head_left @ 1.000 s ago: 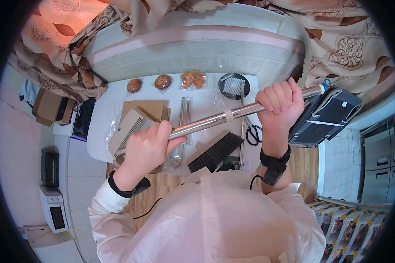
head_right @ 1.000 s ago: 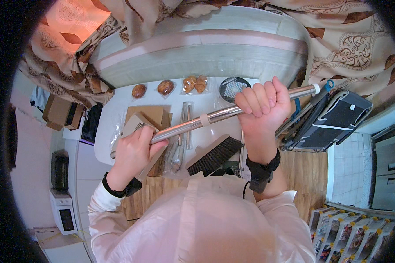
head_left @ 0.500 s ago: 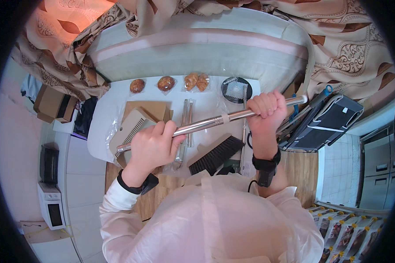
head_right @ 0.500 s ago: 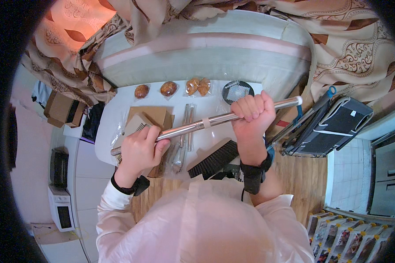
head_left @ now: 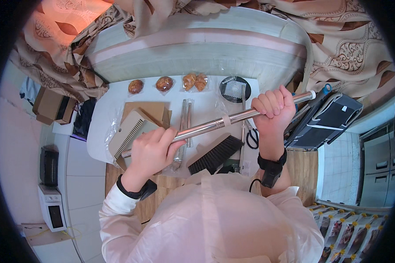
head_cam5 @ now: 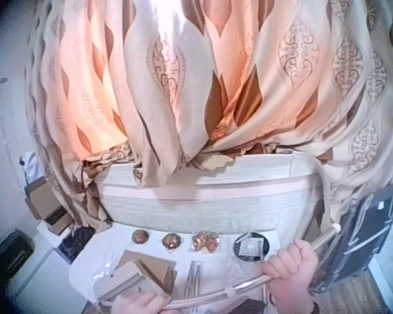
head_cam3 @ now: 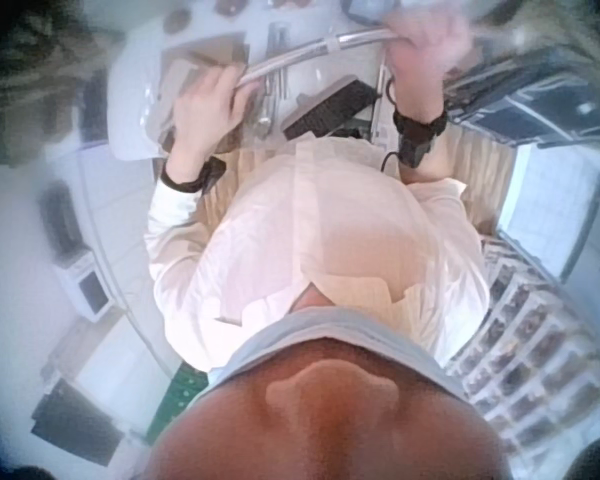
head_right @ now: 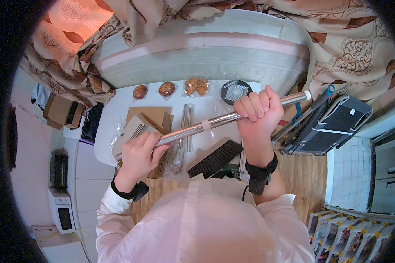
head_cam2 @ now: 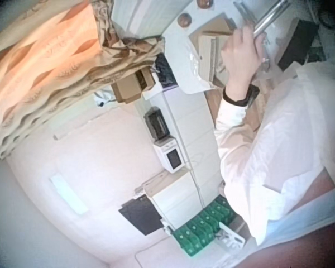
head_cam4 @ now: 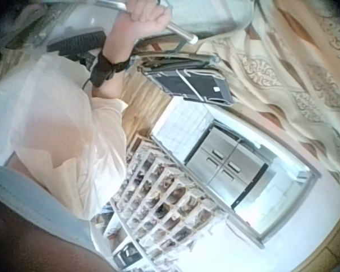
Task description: The person unboxes a package using shears to cut cardboard and plastic wrap. They remove a broom head and several metal tubes, then screw the tubes together by hand to assemble a long handle.
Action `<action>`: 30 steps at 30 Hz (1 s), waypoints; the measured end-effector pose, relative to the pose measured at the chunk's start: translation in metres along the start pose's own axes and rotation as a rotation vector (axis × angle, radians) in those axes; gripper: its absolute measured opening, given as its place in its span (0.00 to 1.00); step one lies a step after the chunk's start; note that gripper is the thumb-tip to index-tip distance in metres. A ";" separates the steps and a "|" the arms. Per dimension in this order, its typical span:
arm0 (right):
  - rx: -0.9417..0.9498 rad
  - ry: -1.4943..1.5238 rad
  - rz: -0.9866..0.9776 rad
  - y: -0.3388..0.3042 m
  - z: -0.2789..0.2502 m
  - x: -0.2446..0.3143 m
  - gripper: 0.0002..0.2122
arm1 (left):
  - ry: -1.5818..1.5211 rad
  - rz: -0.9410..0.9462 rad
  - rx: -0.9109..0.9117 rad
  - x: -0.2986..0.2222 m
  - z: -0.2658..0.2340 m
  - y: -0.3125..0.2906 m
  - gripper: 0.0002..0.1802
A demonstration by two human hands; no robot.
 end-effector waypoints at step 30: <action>-0.441 -0.963 0.723 0.015 -0.247 -0.080 0.09 | -0.703 -0.773 0.245 0.086 0.268 -0.035 0.33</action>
Point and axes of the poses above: each hand's wrist, its own y-axis towards the middle knuckle, its own z-axis out of the palm, x = y × z, the point moved 1 cm from there along y, towards the middle knuckle, and after that the axes turned 3 degrees about x, right-handed, at the moved point
